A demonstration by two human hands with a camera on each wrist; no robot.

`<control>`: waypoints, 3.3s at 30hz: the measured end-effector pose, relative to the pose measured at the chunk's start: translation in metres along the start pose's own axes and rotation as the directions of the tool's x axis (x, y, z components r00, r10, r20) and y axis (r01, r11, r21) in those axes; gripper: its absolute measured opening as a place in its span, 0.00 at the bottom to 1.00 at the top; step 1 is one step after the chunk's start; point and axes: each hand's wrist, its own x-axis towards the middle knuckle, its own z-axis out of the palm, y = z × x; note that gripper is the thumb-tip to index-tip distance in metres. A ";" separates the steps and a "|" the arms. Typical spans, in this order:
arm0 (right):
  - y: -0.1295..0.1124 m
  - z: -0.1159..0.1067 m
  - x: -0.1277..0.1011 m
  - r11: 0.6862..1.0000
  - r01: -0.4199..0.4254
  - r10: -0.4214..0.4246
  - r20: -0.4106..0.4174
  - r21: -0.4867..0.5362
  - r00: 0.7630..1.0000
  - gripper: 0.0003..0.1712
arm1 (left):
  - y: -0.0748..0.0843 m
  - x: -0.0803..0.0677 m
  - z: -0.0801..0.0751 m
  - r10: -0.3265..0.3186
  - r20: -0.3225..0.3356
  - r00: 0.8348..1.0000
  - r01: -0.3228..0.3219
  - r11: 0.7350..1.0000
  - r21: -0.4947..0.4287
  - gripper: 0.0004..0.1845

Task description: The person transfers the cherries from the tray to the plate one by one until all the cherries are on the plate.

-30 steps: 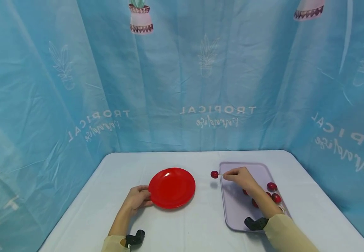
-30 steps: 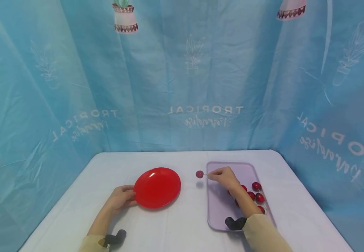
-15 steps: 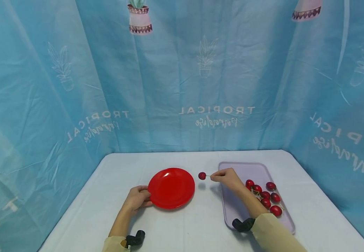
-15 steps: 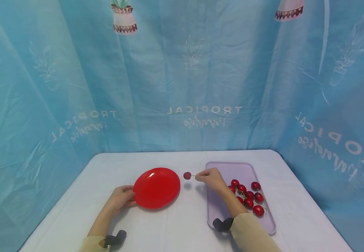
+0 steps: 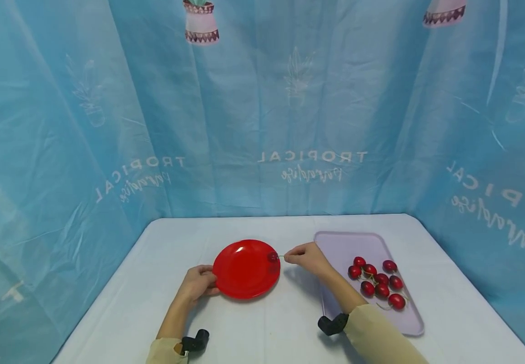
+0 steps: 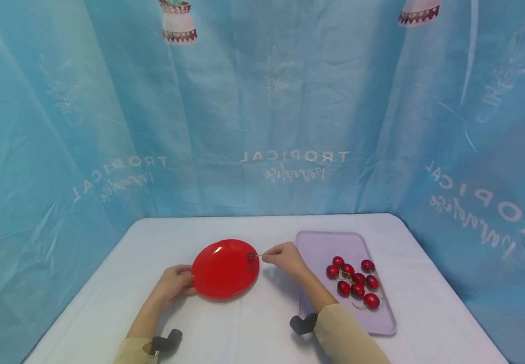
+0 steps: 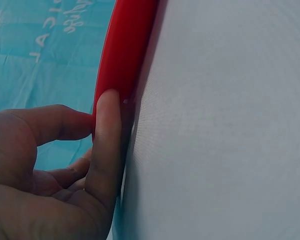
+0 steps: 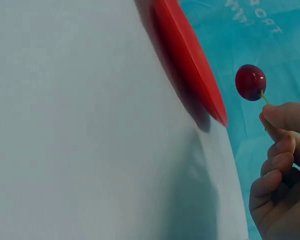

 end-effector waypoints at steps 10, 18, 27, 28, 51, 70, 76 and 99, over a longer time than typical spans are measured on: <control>-0.007 0.027 0.006 1.000 0.015 -0.014 0.041 -0.010 0.999 0.06 | 0.000 -0.004 0.000 -0.008 0.009 1.000 0.008 1.000 -0.012 0.21; -0.015 0.042 0.008 0.999 0.018 -0.016 0.051 -0.038 0.999 0.05 | -0.001 -0.002 -0.001 -0.003 0.007 1.000 0.003 1.000 -0.019 0.22; -0.019 0.058 0.010 0.986 0.130 -0.124 0.062 -0.104 0.990 0.05 | -0.002 0.002 0.004 0.001 -0.004 1.000 -0.001 1.000 -0.018 0.21; -0.020 0.060 0.009 0.983 0.142 -0.135 0.063 -0.114 0.989 0.04 | -0.003 0.003 0.004 0.002 -0.004 1.000 -0.002 1.000 -0.017 0.21; -0.023 0.097 -0.004 0.945 0.131 -0.108 0.092 -0.298 0.990 0.12 | -0.014 -0.015 -0.009 -0.024 -0.023 0.999 0.023 1.000 -0.005 0.22; -0.019 0.060 -0.010 0.961 0.241 -0.210 0.212 -0.135 0.954 0.11 | -0.011 -0.010 -0.008 -0.005 -0.020 1.000 0.004 1.000 -0.025 0.21; -0.020 0.034 -0.014 0.933 0.312 -0.257 0.275 -0.181 0.927 0.11 | -0.008 -0.002 -0.004 0.002 -0.011 1.000 -0.003 0.999 -0.035 0.21; -0.013 -0.013 -0.035 0.917 0.338 -0.290 0.230 -0.210 0.929 0.09 | -0.010 0.004 -0.001 0.011 -0.020 1.000 -0.012 0.999 -0.040 0.21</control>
